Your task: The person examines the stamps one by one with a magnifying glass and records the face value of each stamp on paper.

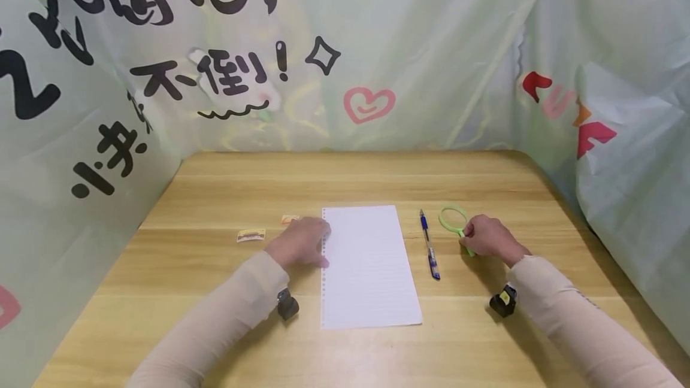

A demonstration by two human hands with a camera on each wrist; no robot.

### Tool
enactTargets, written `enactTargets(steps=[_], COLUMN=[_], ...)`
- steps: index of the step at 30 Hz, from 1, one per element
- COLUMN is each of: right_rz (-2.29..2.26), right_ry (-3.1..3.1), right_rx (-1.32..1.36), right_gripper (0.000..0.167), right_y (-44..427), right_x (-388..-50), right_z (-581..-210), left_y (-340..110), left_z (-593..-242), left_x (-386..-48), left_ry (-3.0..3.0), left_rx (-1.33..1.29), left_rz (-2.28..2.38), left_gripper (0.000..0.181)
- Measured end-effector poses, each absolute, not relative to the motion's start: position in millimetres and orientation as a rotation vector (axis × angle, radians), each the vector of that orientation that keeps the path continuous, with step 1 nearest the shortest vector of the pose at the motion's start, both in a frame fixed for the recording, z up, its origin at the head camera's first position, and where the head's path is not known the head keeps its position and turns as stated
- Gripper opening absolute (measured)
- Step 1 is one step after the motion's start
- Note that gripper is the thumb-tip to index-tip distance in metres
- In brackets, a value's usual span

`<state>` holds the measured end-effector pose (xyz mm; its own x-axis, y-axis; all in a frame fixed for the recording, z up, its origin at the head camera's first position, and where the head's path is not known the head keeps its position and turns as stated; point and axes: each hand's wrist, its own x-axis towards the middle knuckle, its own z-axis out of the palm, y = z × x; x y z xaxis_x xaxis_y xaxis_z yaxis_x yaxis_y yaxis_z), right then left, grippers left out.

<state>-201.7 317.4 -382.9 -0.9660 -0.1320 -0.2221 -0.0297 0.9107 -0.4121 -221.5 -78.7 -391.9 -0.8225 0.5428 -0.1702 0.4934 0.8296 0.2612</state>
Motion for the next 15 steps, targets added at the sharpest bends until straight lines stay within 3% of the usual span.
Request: enactTargets(steps=[7,15], right_rz=[-0.632,-0.702], right_ry=[2.861,2.886], right_rx=[-0.099,-0.192], right_gripper=[0.031,0.022], right_y=[314,299], right_x=[-202,-207], right_z=[-380,-375], left_y=[-78,-80], left_z=[-396,-393], left_x=[-219,-217], left_ry=[2.760,2.783], left_rx=[0.776,0.814], left_rz=[0.283,0.318], left_gripper=[0.041,0.041])
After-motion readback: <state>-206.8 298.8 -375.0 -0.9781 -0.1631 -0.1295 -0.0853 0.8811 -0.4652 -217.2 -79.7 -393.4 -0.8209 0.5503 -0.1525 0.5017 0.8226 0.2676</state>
